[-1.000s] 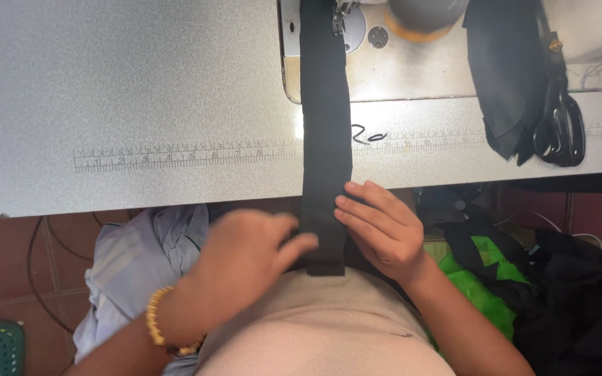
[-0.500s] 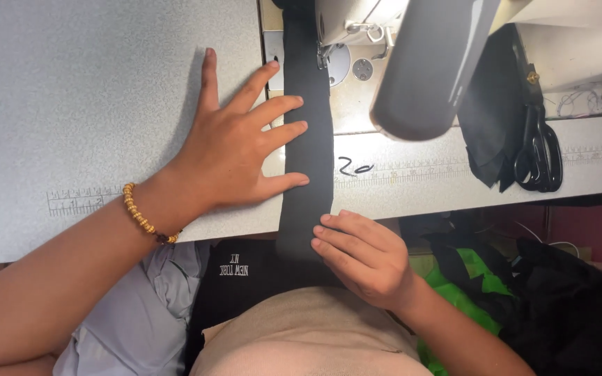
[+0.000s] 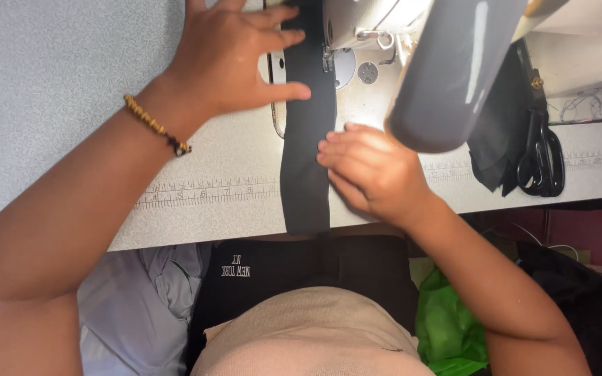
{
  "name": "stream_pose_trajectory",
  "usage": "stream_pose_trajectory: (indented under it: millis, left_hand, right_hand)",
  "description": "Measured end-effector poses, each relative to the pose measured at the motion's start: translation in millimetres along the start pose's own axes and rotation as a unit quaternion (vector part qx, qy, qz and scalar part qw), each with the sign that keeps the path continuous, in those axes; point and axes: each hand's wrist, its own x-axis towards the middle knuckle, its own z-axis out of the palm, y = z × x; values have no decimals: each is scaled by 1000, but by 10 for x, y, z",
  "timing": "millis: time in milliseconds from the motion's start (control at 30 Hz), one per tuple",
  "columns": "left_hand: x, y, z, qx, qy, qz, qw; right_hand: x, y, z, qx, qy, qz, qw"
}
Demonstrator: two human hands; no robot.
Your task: The person is using an industrial sewing machine to sew together or hem black fabric strips.
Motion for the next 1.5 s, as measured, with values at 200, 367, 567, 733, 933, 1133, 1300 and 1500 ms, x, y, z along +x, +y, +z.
stream_pose_trajectory:
  millis: [200,367,567,733,933,1133,1300,1500]
  left_hand:
    - [93,-110,-22,10,73,-7,997]
    - [-337,1122,-972,-391,69,-139,907]
    - [-1054,1704,-1159,-439,-232,-356,791]
    - [-1433,1880,-607,-483,-205,-428,736]
    - [-1560,2132,-42,-599,1,-471,647]
    - [-1582,2211,118,-623,54,-478,617]
    - [-1549,2206,16,-600,53,-493,628]
    - [-1531,2191,-99,-615,43,-498,610]
  right_hand:
    - [190,109,57,90,12,0,996]
    - [99,-350,56,291,55,426,855]
    - [-517,-854,254,453,115,513,720]
    - [-1050,-1230,485,446,163,561,678]
    - [-1034,-1380,435,451,168,558,676]
    - [-967,-1420,423,440,180,539,695]
    - [-964,-1389,394,460,161,520,702]
    - [-903,-1038,297,65,195,214,955]
